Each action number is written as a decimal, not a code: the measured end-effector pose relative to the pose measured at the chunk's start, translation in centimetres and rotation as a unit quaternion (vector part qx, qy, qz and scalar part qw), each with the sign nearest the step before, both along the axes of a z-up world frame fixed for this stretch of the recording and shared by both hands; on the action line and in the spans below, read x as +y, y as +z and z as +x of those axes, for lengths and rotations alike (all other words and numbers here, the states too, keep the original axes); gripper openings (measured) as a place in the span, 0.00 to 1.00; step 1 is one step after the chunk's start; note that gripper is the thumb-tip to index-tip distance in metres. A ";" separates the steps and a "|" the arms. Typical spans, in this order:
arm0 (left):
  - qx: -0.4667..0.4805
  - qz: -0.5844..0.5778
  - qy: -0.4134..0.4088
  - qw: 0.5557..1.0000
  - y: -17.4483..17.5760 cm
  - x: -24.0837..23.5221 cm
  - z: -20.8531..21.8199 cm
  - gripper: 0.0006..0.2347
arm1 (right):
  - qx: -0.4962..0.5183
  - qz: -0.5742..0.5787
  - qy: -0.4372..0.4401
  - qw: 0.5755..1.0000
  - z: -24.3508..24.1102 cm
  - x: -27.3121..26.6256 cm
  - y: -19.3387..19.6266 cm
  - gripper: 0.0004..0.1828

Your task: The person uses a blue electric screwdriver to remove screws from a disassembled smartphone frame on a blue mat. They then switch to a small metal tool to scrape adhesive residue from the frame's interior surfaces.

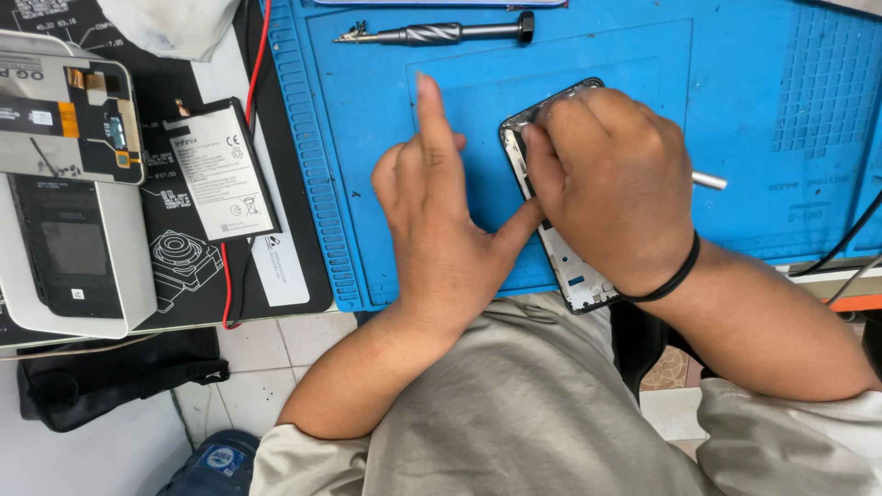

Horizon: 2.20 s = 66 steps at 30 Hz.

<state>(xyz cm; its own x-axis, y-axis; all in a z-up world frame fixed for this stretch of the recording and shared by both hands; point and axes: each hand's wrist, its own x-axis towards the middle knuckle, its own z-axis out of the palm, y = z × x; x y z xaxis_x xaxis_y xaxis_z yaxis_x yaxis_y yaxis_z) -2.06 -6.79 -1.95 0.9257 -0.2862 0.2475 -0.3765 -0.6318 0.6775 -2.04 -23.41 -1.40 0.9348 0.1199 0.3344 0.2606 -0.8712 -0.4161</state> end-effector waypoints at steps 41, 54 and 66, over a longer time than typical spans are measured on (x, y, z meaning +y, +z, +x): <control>0.035 0.022 0.001 0.999 0.4 0.1 0.1 0.28 | -0.042 -0.009 0.082 0.996 0.4 -0.7 1.3 0.10; 0.030 0.033 -0.003 0.999 0.4 0.0 0.1 0.28 | -0.049 -0.002 0.066 0.997 0.1 -0.5 1.2 0.10; 0.023 0.034 -0.019 0.999 0.2 0.7 -0.1 0.30 | -0.017 -0.010 0.055 0.998 -1.2 -0.6 0.6 0.09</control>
